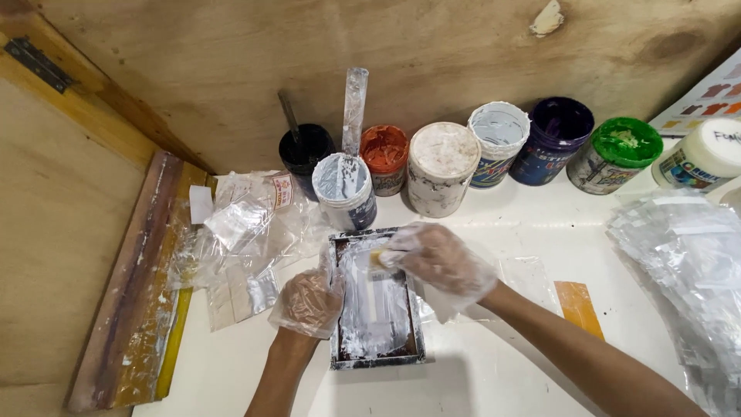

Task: The person handles plastic bags and applies white ink to a small handheld screen using a scraper. They open a jar of ink and spread the substance across the mesh surface of the screen frame.

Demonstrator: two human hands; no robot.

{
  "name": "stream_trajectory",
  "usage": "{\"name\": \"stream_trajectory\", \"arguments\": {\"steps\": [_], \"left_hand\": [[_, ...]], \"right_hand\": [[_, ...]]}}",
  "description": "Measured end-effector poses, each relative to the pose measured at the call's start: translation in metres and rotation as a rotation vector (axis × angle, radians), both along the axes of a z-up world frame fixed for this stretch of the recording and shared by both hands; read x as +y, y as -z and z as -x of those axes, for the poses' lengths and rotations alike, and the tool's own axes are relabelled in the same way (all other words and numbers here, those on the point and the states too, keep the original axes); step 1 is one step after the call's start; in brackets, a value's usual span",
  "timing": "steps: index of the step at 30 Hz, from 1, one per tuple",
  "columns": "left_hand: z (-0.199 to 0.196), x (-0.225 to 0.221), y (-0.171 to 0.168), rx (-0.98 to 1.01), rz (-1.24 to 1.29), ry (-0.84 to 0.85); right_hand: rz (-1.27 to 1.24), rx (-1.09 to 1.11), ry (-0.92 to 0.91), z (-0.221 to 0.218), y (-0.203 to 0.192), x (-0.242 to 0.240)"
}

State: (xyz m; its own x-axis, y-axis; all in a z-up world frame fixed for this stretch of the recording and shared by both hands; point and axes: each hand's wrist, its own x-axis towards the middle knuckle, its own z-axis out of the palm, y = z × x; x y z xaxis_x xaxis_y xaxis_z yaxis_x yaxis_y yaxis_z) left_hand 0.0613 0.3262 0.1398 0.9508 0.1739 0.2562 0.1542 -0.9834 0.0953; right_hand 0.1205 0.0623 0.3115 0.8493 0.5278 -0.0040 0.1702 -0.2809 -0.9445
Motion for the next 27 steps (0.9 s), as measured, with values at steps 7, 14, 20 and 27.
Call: {"name": "stream_trajectory", "arguments": {"steps": [7, 14, 20, 27], "left_hand": [[-0.007, 0.001, -0.010, 0.043, 0.104, 0.059], [-0.012, 0.009, 0.026, 0.113, 0.128, 0.038], [-0.003, 0.000, 0.013, 0.093, 0.127, -0.009], [-0.012, 0.012, 0.081, -0.223, 0.008, -0.053]], "right_hand": [[1.021, -0.313, -0.495, -0.023, 0.065, 0.043], [-0.185, 0.840, 0.099, 0.009, 0.113, 0.034], [-1.345, 1.821, -0.744, 0.012, 0.146, 0.031], [-1.140, 2.054, 0.484, 0.038, 0.071, 0.047]]}}
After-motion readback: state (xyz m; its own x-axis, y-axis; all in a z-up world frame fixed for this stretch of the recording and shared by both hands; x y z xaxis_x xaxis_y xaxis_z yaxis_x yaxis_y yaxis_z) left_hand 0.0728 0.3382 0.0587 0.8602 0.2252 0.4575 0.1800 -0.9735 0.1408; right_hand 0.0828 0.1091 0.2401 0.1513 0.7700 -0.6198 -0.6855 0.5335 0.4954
